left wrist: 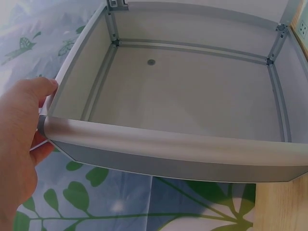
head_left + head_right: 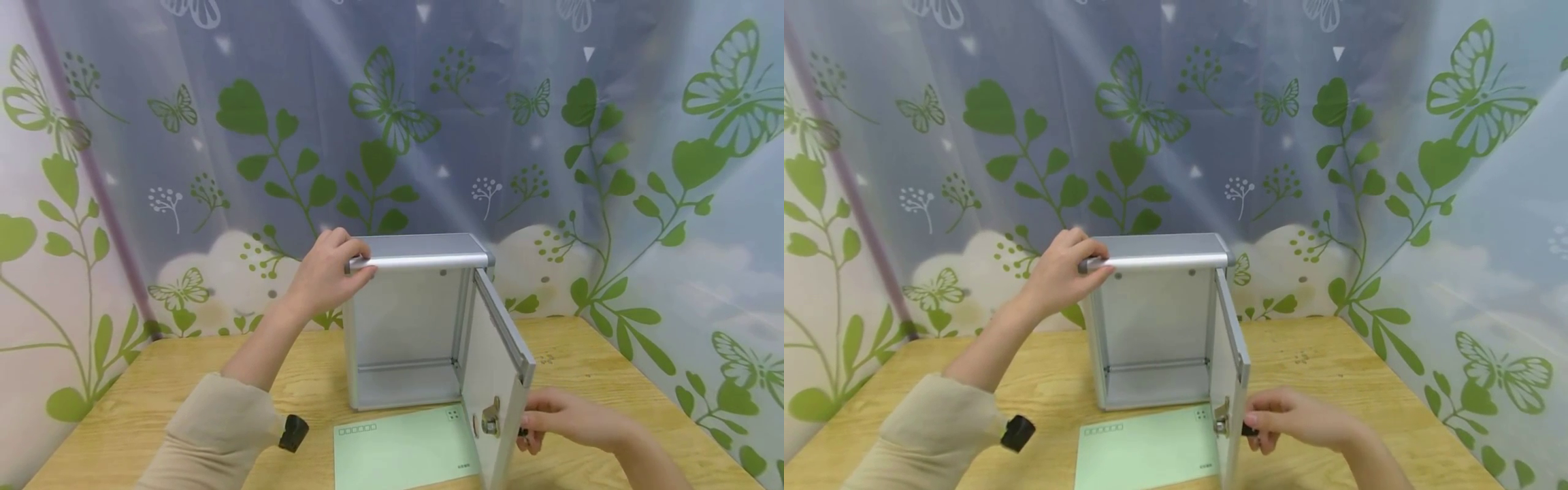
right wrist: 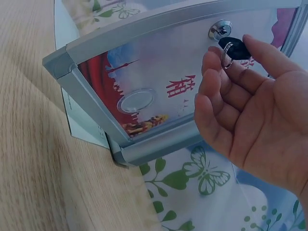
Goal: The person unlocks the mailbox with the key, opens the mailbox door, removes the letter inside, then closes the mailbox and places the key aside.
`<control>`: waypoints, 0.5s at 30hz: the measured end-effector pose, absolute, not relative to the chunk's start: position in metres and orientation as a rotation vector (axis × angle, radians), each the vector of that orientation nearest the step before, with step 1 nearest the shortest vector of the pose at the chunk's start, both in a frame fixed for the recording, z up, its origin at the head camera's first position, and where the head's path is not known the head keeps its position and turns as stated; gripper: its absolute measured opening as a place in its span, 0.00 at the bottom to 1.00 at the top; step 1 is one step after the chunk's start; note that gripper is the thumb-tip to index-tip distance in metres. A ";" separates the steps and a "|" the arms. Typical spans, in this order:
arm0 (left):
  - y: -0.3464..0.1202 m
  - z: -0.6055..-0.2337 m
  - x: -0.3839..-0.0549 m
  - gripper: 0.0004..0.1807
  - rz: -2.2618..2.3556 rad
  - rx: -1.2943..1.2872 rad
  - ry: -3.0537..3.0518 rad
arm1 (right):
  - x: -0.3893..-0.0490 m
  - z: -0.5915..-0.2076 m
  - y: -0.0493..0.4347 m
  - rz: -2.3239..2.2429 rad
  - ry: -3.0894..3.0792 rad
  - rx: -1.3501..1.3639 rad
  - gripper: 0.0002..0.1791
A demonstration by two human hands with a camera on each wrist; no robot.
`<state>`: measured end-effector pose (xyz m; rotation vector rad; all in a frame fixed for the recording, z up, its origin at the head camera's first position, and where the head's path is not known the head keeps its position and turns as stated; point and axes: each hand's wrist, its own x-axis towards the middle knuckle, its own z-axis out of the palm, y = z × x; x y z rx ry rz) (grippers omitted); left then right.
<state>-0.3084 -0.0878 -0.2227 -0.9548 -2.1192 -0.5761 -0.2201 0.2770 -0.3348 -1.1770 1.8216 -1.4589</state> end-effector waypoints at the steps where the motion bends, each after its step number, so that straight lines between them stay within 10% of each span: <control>1: -0.088 -0.223 -0.308 0.06 -0.577 -0.953 -2.121 | -0.220 -0.335 0.276 -1.450 1.821 -1.183 0.16; 15: -0.087 -0.223 -0.309 0.06 -0.568 -0.947 -2.129 | -0.226 -0.333 0.253 -1.305 1.896 -1.293 0.15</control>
